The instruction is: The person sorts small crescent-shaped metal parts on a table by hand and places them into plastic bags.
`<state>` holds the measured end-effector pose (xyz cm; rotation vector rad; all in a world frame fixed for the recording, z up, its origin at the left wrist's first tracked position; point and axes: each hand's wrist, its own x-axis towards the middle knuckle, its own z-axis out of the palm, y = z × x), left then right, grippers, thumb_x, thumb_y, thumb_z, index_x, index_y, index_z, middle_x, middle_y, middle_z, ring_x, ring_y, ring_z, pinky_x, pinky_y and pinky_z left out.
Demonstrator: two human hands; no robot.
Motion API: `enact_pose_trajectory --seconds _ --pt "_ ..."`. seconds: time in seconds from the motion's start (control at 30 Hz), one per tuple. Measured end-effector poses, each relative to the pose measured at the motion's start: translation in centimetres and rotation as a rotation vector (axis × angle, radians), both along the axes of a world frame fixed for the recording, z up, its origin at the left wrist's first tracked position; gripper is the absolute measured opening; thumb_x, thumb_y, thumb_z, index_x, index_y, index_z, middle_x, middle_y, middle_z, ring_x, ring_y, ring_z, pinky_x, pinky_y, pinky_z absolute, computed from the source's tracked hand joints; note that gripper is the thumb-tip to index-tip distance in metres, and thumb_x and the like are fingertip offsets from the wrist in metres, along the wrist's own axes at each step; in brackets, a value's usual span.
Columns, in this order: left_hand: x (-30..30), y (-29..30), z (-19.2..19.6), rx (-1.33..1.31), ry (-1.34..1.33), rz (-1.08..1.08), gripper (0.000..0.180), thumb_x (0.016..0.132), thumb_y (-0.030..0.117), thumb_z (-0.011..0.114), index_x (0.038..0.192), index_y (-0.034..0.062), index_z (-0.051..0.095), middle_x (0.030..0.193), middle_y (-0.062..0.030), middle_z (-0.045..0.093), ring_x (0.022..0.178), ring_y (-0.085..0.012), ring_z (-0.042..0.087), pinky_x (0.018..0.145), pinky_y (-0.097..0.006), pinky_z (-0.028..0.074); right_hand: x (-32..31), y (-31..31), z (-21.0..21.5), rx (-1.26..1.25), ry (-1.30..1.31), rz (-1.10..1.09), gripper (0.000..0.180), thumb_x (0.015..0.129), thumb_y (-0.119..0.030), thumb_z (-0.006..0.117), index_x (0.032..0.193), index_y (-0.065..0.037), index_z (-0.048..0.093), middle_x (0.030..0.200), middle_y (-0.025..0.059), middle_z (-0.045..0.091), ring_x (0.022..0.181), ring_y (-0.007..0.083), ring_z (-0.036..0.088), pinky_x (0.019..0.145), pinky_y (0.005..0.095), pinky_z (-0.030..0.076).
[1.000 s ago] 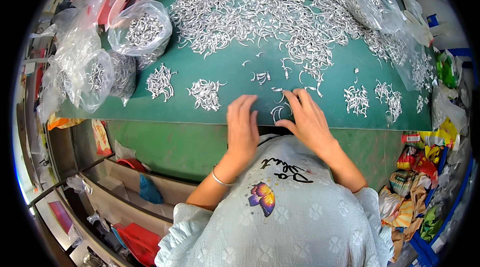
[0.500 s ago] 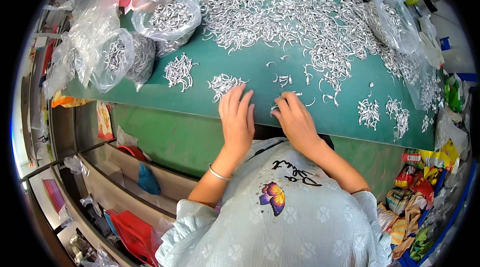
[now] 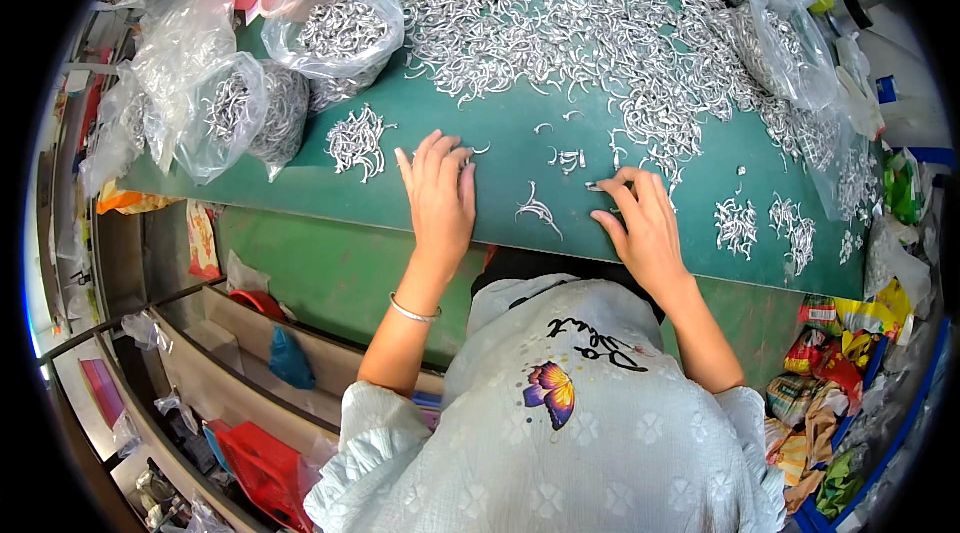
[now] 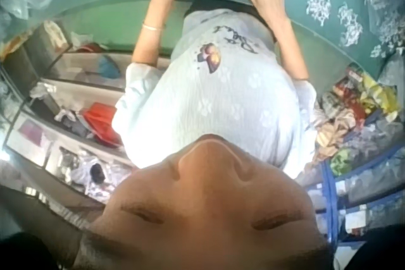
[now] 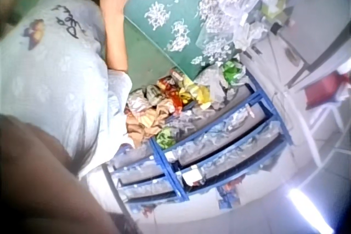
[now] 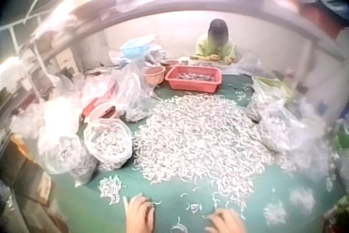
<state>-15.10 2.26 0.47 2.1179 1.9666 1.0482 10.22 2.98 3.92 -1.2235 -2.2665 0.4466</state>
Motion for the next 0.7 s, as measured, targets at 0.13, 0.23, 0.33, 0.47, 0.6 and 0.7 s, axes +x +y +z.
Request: enact_pose_trajectory --seconds 0.13,0.23,0.33,0.47,0.6,0.7 --pt "1.5 0.8 0.9 -0.019 0.108 -0.086 0.017 0.084 0.003 0.066 0.1 0.0072 0.067 0.118 -0.0058 0.061 0.124 -0.03 0.05 0.109 -0.068 0.017 0.2 1.4 -2.7 0.071 0.03 0.028 0.027 0.076 -0.007 0.072 0.1 -0.005 0.061 0.099 0.0105 0.053 0.087 0.0298 0.052 0.075 0.0395 0.043" --pt "0.4 1.2 -0.3 -0.01 0.122 -0.04 0.015 0.082 0.002 0.068 0.096 0.0066 0.069 0.112 -0.0039 0.063 0.119 -0.0282 0.054 0.109 -0.069 0.016 0.0 2.3 -1.8 0.114 0.05 -0.044 0.023 0.076 -0.006 0.072 0.096 -0.003 0.061 0.096 0.0107 0.055 0.088 0.0302 0.052 0.076 0.0402 0.043" --pt "0.0 1.1 0.1 0.018 0.118 -0.003 0.017 0.079 0.002 0.07 0.096 0.0046 0.067 0.108 -0.007 0.063 0.116 -0.0305 0.056 0.11 -0.065 0.021 -0.6 1.7 -1.2 0.118 0.076 -0.067 0.026 0.077 -0.007 0.071 0.101 -0.004 0.062 0.103 0.0111 0.056 0.093 0.0312 0.052 0.079 0.0405 0.042" --pt "4.2 -1.7 1.7 -0.024 -0.167 -0.299 0.03 0.078 0.008 0.072 0.105 0.0012 0.06 0.116 -0.015 0.056 0.117 -0.0352 0.052 0.107 -0.057 0.031 -2.7 1.8 -1.4 0.048 -0.02 0.047 0.031 0.079 -0.011 0.071 0.108 -0.005 0.062 0.116 0.0106 0.054 0.111 0.0312 0.049 0.089 0.0417 0.04" --pt "6.6 -2.9 1.2 -0.133 -0.094 -0.366 0.037 0.075 0.008 0.074 0.106 0.0005 0.055 0.116 -0.0183 0.049 0.116 -0.0381 0.048 0.104 -0.055 0.036 -0.8 3.1 -2.0 0.132 -0.061 0.016 0.029 0.078 -0.009 0.071 0.106 -0.007 0.062 0.116 0.0091 0.056 0.113 0.029 0.051 0.091 0.0418 0.038" --pt "6.5 -1.5 0.3 -0.125 -0.149 -0.333 0.033 0.076 0.003 0.072 0.103 0.0016 0.053 0.108 -0.0155 0.048 0.108 -0.0392 0.049 0.103 -0.056 0.037 1.4 3.4 -1.3 0.052 -0.018 -0.008 0.029 0.077 -0.009 0.071 0.105 -0.007 0.062 0.115 0.0087 0.057 0.111 0.0281 0.051 0.09 0.0415 0.038"
